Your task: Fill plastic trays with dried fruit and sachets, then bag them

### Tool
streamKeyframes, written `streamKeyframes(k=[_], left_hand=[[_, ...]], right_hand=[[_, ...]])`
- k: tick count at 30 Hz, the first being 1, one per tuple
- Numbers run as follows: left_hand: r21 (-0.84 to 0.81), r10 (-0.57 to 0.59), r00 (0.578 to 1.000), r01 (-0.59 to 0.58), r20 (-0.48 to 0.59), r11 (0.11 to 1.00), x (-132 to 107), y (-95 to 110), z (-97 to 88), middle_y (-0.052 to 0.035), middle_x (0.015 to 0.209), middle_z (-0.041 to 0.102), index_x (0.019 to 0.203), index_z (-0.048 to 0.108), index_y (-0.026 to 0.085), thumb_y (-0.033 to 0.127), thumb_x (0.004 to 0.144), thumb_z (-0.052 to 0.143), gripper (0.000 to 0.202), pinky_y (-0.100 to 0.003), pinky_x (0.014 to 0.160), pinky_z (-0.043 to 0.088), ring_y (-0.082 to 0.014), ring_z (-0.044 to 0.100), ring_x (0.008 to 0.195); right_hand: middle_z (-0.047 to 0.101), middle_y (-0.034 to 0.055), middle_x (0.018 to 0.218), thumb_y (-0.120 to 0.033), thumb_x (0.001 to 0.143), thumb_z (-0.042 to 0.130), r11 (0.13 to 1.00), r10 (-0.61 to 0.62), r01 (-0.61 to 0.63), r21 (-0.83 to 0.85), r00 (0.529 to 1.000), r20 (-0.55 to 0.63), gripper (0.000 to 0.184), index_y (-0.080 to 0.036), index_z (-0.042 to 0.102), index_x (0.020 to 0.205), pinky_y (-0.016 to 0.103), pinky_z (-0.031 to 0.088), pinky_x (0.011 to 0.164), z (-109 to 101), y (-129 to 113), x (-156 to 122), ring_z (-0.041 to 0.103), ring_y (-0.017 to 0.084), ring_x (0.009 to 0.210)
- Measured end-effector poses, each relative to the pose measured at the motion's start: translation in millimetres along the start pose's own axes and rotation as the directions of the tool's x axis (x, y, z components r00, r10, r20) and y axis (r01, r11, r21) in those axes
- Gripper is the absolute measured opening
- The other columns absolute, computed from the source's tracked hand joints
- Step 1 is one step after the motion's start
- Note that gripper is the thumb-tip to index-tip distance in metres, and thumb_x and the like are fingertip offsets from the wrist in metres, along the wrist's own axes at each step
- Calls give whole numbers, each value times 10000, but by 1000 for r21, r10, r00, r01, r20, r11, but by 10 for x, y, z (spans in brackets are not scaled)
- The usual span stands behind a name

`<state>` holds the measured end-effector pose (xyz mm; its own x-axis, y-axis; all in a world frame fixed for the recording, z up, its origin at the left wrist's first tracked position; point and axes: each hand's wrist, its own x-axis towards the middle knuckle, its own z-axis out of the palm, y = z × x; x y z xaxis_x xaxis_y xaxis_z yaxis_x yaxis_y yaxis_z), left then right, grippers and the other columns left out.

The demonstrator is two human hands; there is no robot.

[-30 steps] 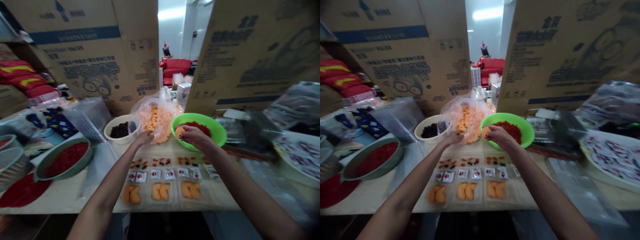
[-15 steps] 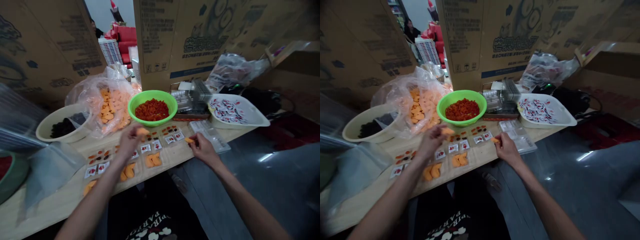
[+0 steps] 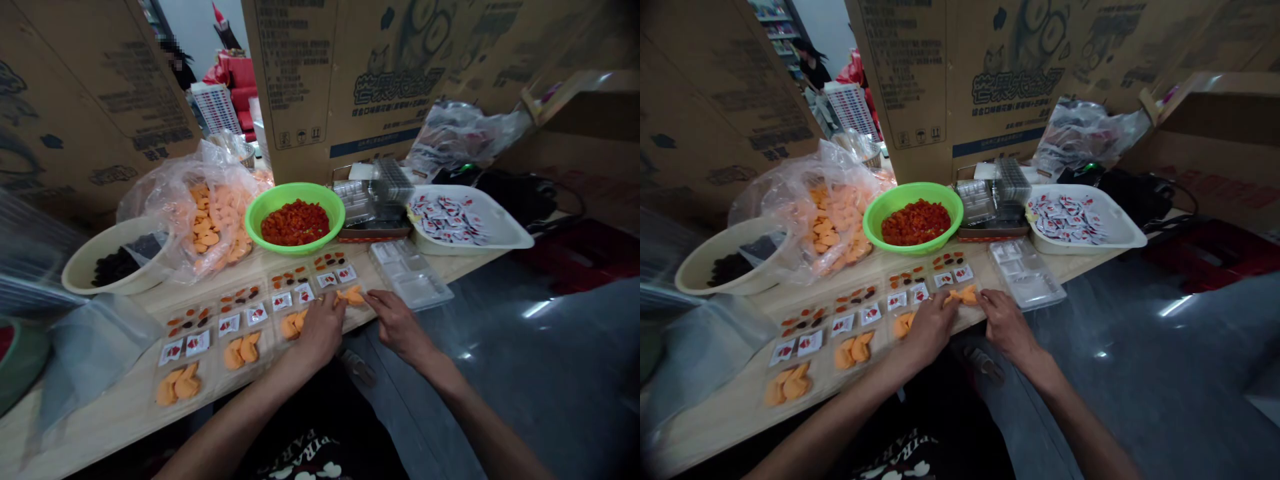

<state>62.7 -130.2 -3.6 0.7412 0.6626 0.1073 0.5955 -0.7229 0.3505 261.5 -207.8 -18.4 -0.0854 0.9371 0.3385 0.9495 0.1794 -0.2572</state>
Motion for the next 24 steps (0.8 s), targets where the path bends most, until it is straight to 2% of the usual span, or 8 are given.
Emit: streamKeyframes(k=[3, 6, 8, 10, 14, 17, 21, 24], left_hand=[[76, 102, 987, -112, 125, 991, -66, 10, 52, -163, 1297, 555, 1223, 597, 125, 77, 928, 406, 355, -460, 965, 493, -307, 543, 1165], [20, 85, 983, -90, 164, 996, -59, -29, 63, -166, 1294, 544, 1262, 563, 107, 48, 909, 400, 393, -402, 959, 504, -269, 566, 1112], [-22, 90, 982, -88, 163, 996, -31, -67, 46, -157, 1304, 535, 1282, 545, 120, 28, 892, 409, 423, -376, 984, 490, -247, 559, 1117], [-42, 108, 981, -102, 163, 994, 8, -101, 36, -142, 1267, 554, 1253, 559, 129, 32, 911, 389, 394, -363, 989, 480, -236, 552, 1109], [-10, 66, 985, -65, 158, 998, 123, -145, 61, -113, 1123, 593, 1140, 620, 143, 109, 980, 366, 302, -368, 903, 490, -227, 566, 996], [72, 44, 990, -54, 135, 996, 220, -157, 65, -121, 1109, 594, 1061, 664, 149, 141, 968, 442, 240, -417, 896, 470, -261, 569, 1019], [123, 40, 993, -53, 107, 991, 298, -139, 49, -124, 1073, 618, 1032, 671, 154, 166, 964, 473, 210, -446, 890, 449, -277, 584, 1029], [145, -25, 999, 18, 47, 989, 293, -115, 62, -127, 1076, 633, 1107, 639, 152, 226, 973, 497, 209, -459, 889, 444, -287, 586, 1027]], right_hand=[[656, 151, 1216, 30, 745, 432, 999, -39, 36, 32, 994, 104, 585, -155, 635, 1261, 445, 497, 959, 56, -140, 10, 579, 275, 1136], [657, 154, 1208, 8, 790, 432, 998, 13, -18, 63, 996, 87, 541, -161, 637, 1261, 447, 491, 942, 107, -204, 82, 574, 275, 1123], [640, 170, 1248, -6, 798, 443, 998, 22, -26, 58, 997, 80, 520, -135, 630, 1266, 452, 476, 958, 112, -194, 151, 552, 289, 1160], [643, 176, 1243, -6, 781, 463, 999, -15, 9, 39, 990, 143, 501, -115, 641, 1236, 458, 458, 966, 96, -170, 215, 549, 302, 1160], [685, 136, 1179, 13, 764, 471, 998, -50, 40, 46, 970, 237, 470, -150, 679, 1153, 435, 433, 963, 64, -135, 273, 595, 268, 1091], [703, 118, 1141, 10, 757, 479, 999, -17, 8, 38, 973, 230, 440, -170, 706, 1088, 427, 436, 946, 70, -114, 269, 617, 262, 1057], [705, 103, 1105, 17, 738, 465, 998, -36, 25, 52, 974, 224, 489, -183, 699, 1119, 412, 463, 921, 130, -77, 246, 631, 252, 1040], [676, 130, 1201, 18, 717, 453, 997, -20, 11, 71, 992, 121, 499, -175, 696, 1108, 396, 489, 929, 195, -50, 211, 622, 250, 1112]])
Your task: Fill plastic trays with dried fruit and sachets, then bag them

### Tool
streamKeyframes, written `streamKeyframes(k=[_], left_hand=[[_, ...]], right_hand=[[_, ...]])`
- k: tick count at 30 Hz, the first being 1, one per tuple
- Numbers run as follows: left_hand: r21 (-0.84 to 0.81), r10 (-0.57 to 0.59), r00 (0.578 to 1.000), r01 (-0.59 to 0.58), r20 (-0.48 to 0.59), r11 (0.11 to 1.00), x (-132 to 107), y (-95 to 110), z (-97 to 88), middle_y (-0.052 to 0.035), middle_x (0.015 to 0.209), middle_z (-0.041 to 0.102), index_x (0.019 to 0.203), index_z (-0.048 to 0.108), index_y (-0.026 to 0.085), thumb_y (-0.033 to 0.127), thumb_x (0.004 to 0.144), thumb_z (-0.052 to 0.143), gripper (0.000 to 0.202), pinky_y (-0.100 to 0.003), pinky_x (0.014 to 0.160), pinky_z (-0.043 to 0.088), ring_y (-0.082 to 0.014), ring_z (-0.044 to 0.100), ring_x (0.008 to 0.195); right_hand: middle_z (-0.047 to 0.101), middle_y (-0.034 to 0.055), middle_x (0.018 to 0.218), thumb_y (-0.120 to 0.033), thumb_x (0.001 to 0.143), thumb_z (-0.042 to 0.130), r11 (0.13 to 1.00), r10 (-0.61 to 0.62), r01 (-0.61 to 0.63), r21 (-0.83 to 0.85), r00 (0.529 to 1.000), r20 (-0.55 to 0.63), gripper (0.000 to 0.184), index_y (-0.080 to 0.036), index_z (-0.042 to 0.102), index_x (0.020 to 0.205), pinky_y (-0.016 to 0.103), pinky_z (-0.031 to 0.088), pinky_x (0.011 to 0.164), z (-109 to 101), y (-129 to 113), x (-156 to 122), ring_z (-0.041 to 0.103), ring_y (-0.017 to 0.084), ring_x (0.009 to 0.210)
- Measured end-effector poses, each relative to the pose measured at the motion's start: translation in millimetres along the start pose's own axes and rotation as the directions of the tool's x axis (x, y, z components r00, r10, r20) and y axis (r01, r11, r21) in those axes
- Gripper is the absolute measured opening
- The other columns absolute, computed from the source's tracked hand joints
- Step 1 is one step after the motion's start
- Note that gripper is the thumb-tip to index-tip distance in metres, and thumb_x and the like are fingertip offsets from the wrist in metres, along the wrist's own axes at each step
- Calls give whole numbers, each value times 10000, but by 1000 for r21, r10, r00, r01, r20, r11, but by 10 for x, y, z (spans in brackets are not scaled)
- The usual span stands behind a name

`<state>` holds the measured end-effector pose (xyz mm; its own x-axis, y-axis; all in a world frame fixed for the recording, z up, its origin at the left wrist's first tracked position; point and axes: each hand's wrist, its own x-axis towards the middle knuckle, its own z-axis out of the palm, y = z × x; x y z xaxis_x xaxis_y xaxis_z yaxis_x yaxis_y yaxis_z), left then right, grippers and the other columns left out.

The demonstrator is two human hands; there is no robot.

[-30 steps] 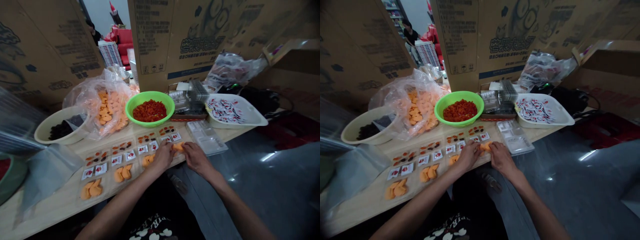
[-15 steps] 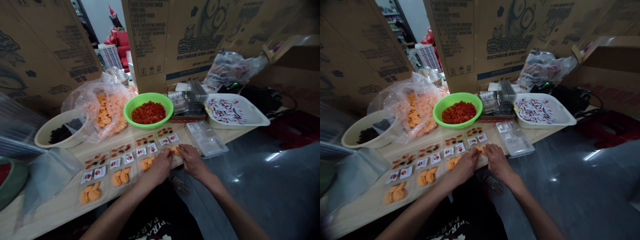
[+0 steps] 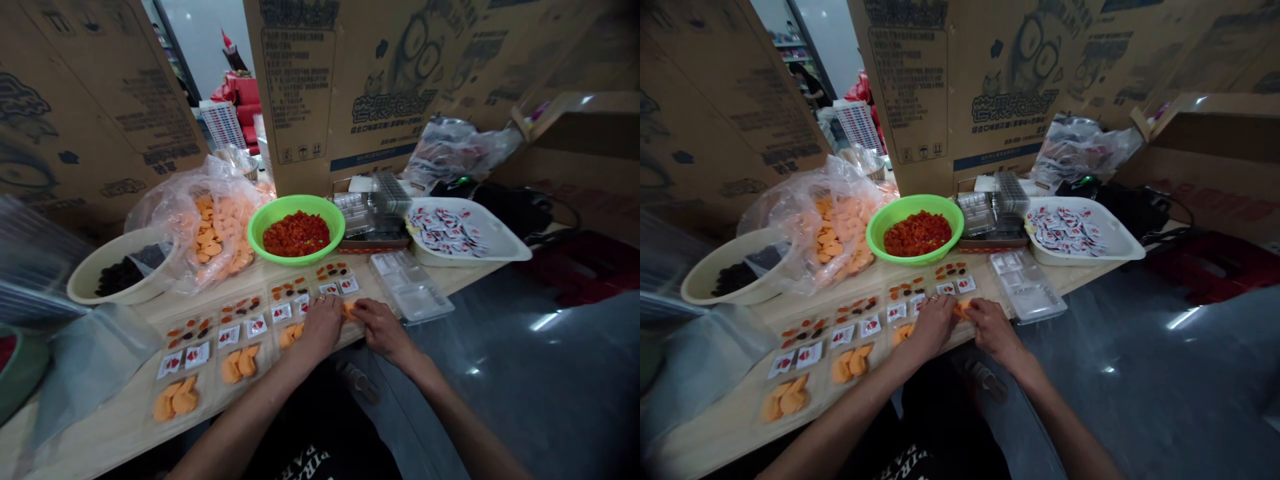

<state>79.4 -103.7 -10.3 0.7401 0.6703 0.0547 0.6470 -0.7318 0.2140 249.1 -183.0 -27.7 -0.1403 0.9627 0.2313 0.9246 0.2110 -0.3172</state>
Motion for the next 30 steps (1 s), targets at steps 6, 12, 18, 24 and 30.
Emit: streamKeyframes(k=[6, 12, 18, 24, 30], left_hand=[[17, -40, 997, 41, -66, 999, -130, 75, 50, -158, 1226, 583, 1142, 647, 153, 269, 976, 515, 242, -485, 922, 426, -325, 541, 1156], [-12, 35, 999, -34, 13, 999, -159, 109, -69, -138, 1176, 639, 1125, 670, 165, 314, 999, 454, 292, -481, 923, 444, -312, 575, 1137], [-14, 37, 999, -37, 15, 999, -54, -127, -70, -196, 1549, 425, 1453, 462, 110, 430, 1001, 437, 554, -559, 1138, 332, -360, 347, 1458], [-275, -24, 999, 33, 38, 961, -46, -186, -76, -212, 1605, 307, 1567, 279, 137, 468, 1012, 374, 653, -604, 1199, 257, -336, 273, 1508], [-875, -342, 927, 31, -156, 483, 179, -158, -540, -83, 1578, 421, 1575, 273, 239, 455, 1034, 145, 596, -433, 1257, 254, -197, 240, 1528]], right_hand=[[690, 139, 1212, 7, 738, 437, 1000, 9, -9, 25, 1000, -8, 481, -164, 671, 1121, 426, 499, 962, 12, 26, 11, 636, 255, 1109], [629, 183, 1330, -30, 769, 492, 998, -30, 27, 62, 998, 55, 563, -129, 605, 1312, 469, 469, 1049, -42, 178, 454, 570, 270, 1250], [615, 218, 1315, -78, 845, 520, 995, -66, 77, -57, 983, 173, 423, -91, 633, 1252, 459, 480, 1030, -2, 115, 585, 593, 282, 1217], [507, 182, 1480, -140, 892, 451, 974, 125, -113, 198, 991, -48, 491, -159, 566, 1369, 581, 334, 1155, 46, 109, 551, 402, 312, 1426], [454, 44, 1542, -380, 1012, 187, 485, 348, -90, 870, 932, -99, 591, -297, 193, 1597, 523, 204, 1248, 77, -732, 1087, 191, 194, 1531]])
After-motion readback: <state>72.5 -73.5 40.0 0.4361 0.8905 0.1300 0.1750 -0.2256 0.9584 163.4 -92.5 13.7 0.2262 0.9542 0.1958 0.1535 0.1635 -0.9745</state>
